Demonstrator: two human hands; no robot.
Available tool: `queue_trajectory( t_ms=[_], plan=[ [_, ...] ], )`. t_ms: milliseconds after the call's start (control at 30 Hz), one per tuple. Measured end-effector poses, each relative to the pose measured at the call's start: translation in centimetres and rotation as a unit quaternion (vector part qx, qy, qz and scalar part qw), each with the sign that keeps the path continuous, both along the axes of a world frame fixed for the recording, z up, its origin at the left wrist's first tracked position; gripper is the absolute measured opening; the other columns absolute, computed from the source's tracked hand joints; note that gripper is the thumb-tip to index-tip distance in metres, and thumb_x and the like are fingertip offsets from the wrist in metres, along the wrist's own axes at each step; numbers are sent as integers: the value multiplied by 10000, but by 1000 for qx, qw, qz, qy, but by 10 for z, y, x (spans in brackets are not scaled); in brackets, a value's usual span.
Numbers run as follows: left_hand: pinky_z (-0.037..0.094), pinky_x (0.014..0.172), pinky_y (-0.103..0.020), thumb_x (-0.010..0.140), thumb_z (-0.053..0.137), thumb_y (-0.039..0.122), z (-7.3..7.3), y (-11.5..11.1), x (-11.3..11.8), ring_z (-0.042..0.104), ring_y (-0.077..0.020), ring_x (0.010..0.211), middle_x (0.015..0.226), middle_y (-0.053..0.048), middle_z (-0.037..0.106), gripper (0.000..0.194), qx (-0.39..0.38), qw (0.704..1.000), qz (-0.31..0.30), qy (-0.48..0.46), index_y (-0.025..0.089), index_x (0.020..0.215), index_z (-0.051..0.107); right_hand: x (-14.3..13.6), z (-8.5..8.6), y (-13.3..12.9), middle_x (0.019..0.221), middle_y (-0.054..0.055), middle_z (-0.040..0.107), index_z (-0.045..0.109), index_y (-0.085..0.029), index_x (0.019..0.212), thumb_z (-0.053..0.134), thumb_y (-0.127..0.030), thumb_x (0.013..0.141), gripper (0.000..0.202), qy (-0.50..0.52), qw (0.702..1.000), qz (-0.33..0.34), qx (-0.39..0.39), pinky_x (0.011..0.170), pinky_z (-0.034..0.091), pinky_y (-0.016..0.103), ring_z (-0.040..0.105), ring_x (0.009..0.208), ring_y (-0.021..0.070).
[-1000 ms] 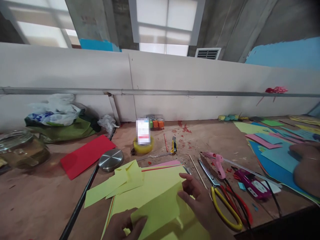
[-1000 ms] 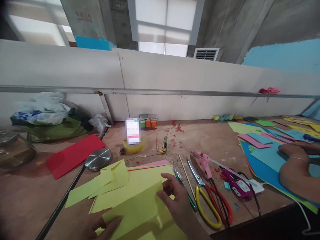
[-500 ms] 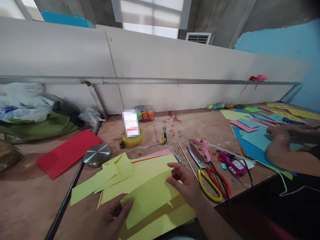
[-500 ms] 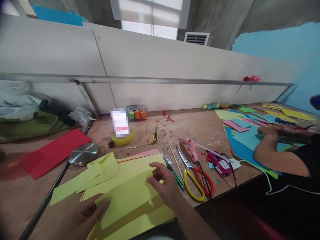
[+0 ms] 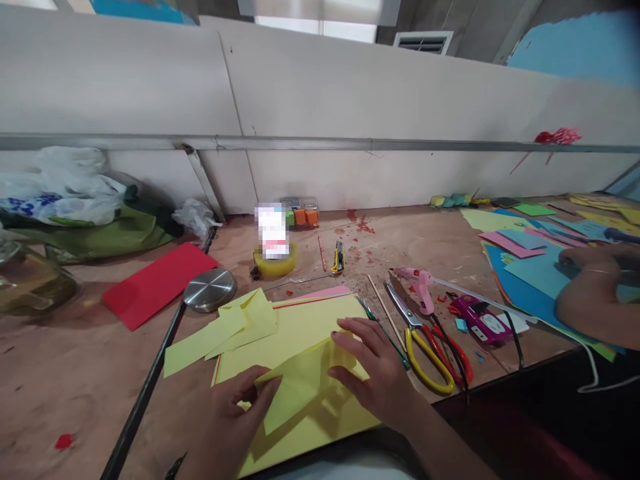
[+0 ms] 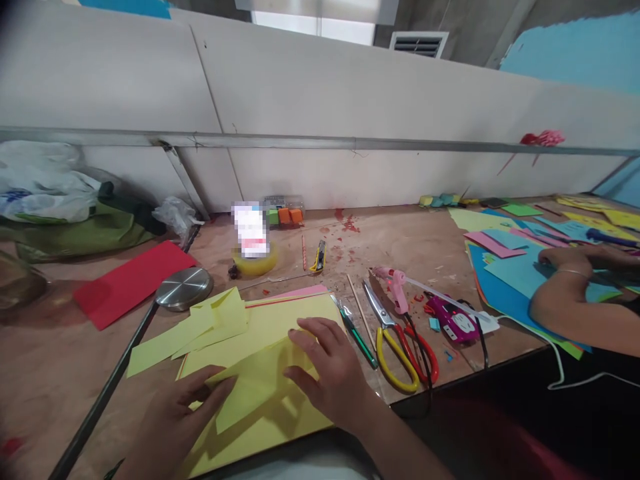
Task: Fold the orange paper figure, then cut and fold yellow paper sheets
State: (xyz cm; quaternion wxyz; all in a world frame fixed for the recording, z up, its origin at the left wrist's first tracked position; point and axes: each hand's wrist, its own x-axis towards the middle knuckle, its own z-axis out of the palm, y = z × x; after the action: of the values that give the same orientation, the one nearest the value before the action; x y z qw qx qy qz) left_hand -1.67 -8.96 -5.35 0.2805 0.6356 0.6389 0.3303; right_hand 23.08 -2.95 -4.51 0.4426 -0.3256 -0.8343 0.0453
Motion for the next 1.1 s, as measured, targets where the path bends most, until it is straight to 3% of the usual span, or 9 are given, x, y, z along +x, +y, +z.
queue_trajectory(
  t_ms=[200, 367, 500, 600, 667, 733, 867, 1000, 1100],
  plan=[
    [520, 447, -157, 861, 568, 406, 3, -3, -1, 701, -162, 618, 720, -15, 750, 255, 53, 998, -36, -2, 223, 822, 742, -1, 4, 1, 1085, 110, 675, 600, -212, 1145, 571, -205, 917, 230, -18, 999, -11, 28, 853, 554, 398, 602, 1037, 231],
    [485, 411, -108, 844, 606, 305, 13, -4, 9, 669, -111, 526, 630, 30, 720, 156, 171, 984, -30, 30, 235, 755, 714, -7, 8, -4, 1100, 130, 677, 641, -176, 1060, 618, -230, 893, 176, -40, 996, 15, 81, 884, 541, 398, 573, 1086, 246],
    [428, 346, -99, 856, 579, 291, 20, -2, 18, 614, -87, 432, 550, 42, 682, 206, 232, 972, -19, 37, 225, 695, 689, -11, 8, -7, 1040, 105, 701, 654, -178, 954, 582, -150, 898, 95, -39, 994, 32, 97, 850, 550, 348, 583, 1039, 218],
    [455, 365, -117, 851, 596, 333, 18, -3, 15, 623, -98, 441, 549, 42, 683, 214, 216, 976, -20, 31, 231, 684, 683, -9, 4, -8, 949, 94, 721, 653, -171, 916, 516, -78, 900, 166, -35, 993, 34, 109, 750, 549, 313, 601, 875, 190],
    [485, 392, -141, 816, 645, 376, 15, -4, 10, 666, -121, 525, 680, 26, 738, 153, 175, 984, -20, 31, 246, 861, 709, -5, 1, -9, 884, 79, 725, 647, -179, 907, 490, -71, 905, 190, -46, 994, 42, 94, 636, 524, 284, 580, 715, 163],
    [466, 369, -150, 809, 650, 405, 13, -5, 4, 696, -143, 617, 813, 2, 762, 336, 125, 991, -3, 43, 250, 1107, 658, -1, -2, -10, 873, 67, 730, 633, -192, 916, 476, -79, 915, 194, -69, 993, 67, 64, 559, 490, 269, 553, 620, 145],
    [459, 398, -161, 914, 475, 377, 13, -2, 0, 687, -138, 601, 741, 15, 733, 421, 105, 990, 6, 99, 224, 1302, 529, 5, -6, -10, 988, 82, 737, 597, -191, 944, 461, -67, 919, 186, -100, 989, 112, 8, 640, 528, 283, 592, 725, 165],
    [482, 491, -196, 939, 382, 275, 13, 2, 3, 634, -128, 499, 669, 35, 679, 488, 123, 965, -55, 226, 211, 1422, 406, 8, -9, -11, 908, 85, 711, 589, -185, 935, 424, -1, 839, 266, -105, 989, 99, -32, 694, 539, 318, 576, 787, 193],
    [499, 530, -221, 914, 347, 141, 12, 3, 3, 664, -154, 590, 780, -16, 692, 525, 57, 930, -135, 337, 234, 1425, 420, 13, -15, -12, 858, 96, 676, 617, -175, 904, 464, -18, 781, 251, -149, 985, 65, -56, 643, 530, 334, 557, 783, 219]
  ],
)
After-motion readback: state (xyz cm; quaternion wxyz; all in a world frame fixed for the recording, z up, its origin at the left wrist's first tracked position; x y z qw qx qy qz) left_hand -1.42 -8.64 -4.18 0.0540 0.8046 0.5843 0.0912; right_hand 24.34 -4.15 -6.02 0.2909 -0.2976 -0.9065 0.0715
